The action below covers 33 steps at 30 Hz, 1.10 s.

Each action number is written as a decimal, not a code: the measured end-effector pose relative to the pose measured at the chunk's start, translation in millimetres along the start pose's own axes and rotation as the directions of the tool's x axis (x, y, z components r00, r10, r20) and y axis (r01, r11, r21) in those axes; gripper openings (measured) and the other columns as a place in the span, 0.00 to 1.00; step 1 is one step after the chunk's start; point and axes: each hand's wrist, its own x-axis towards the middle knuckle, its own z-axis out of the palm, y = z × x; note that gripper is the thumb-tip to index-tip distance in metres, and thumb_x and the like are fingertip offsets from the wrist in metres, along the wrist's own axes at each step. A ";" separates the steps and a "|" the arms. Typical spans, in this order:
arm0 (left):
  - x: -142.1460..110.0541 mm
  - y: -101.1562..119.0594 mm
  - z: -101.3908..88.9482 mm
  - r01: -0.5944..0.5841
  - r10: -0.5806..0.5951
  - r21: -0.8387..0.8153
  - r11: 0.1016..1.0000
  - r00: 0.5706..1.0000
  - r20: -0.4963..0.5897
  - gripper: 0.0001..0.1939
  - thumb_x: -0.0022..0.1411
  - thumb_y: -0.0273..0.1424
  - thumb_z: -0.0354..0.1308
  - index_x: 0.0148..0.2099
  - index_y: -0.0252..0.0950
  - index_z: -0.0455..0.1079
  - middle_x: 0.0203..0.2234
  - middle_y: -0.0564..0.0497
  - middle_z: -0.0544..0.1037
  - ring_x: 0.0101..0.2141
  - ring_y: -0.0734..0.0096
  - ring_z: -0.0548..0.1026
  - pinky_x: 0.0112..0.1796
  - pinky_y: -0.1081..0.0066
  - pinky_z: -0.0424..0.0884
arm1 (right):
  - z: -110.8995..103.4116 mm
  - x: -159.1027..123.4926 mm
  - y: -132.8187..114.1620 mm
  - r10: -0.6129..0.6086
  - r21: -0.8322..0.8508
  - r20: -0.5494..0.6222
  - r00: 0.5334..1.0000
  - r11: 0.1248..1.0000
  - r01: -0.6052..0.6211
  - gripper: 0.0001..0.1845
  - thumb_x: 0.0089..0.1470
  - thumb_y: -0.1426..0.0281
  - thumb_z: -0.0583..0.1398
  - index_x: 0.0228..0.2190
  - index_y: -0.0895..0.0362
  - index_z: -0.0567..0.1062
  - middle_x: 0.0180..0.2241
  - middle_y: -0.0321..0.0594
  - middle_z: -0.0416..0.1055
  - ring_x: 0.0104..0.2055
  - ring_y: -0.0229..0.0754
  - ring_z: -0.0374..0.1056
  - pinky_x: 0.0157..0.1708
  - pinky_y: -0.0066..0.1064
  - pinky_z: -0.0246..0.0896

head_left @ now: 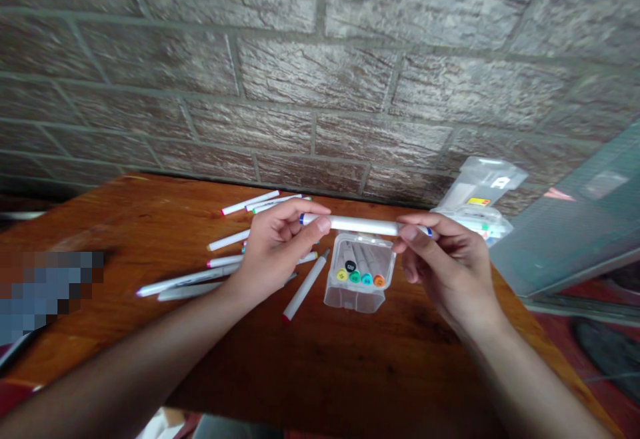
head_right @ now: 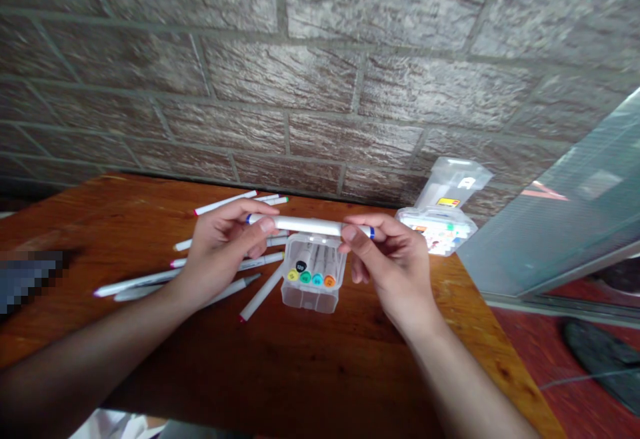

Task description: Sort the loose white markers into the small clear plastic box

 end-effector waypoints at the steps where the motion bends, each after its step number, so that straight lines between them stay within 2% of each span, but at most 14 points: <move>1: -0.2 -0.5 -0.3 0.012 -0.012 -0.019 1.000 1.000 0.000 0.09 0.63 0.37 0.74 0.41 0.38 0.83 0.20 0.55 0.74 0.18 0.78 0.66 0.19 0.76 0.59 | 0.0 0.0 -0.3 0.005 0.005 0.001 1.000 1.000 -0.005 0.10 0.54 0.63 0.76 0.36 0.54 0.87 0.24 0.37 0.81 0.13 0.32 0.63 0.12 0.24 0.61; 4: -0.7 -3.7 -0.9 0.043 -0.042 -0.088 0.995 0.999 0.013 0.08 0.65 0.37 0.72 0.43 0.38 0.84 0.20 0.55 0.74 0.18 0.79 0.66 0.18 0.77 0.59 | -0.1 0.2 -1.3 0.018 0.021 0.001 1.000 1.000 -0.018 0.10 0.55 0.62 0.76 0.37 0.53 0.87 0.25 0.37 0.82 0.14 0.33 0.65 0.12 0.24 0.60; 9: -0.4 -10.5 -1.7 0.055 -0.052 -0.169 0.984 0.998 0.026 0.08 0.67 0.36 0.71 0.46 0.40 0.85 0.27 0.51 0.82 0.18 0.81 0.67 0.20 0.76 0.61 | 0.3 0.0 -3.1 0.022 0.058 0.009 1.000 0.998 -0.022 0.09 0.57 0.63 0.75 0.38 0.53 0.88 0.26 0.38 0.83 0.14 0.32 0.64 0.13 0.23 0.60; 20: -0.4 -9.3 -2.3 0.080 -0.079 -0.187 0.979 0.997 0.009 0.10 0.69 0.38 0.69 0.48 0.39 0.85 0.33 0.48 0.85 0.19 0.81 0.67 0.21 0.74 0.59 | -0.4 -0.6 -5.0 0.048 0.094 0.015 0.999 0.994 -0.049 0.09 0.60 0.63 0.72 0.40 0.54 0.88 0.29 0.41 0.85 0.14 0.32 0.66 0.13 0.23 0.60; 33: 0.2 -10.7 -5.3 0.103 -0.099 -0.244 0.964 0.995 0.028 0.11 0.71 0.37 0.65 0.49 0.39 0.86 0.33 0.47 0.85 0.20 0.80 0.69 0.22 0.75 0.61 | 0.9 0.8 -7.2 0.053 0.162 0.016 0.998 0.985 -0.055 0.09 0.61 0.67 0.68 0.40 0.56 0.88 0.29 0.42 0.86 0.13 0.33 0.66 0.12 0.23 0.61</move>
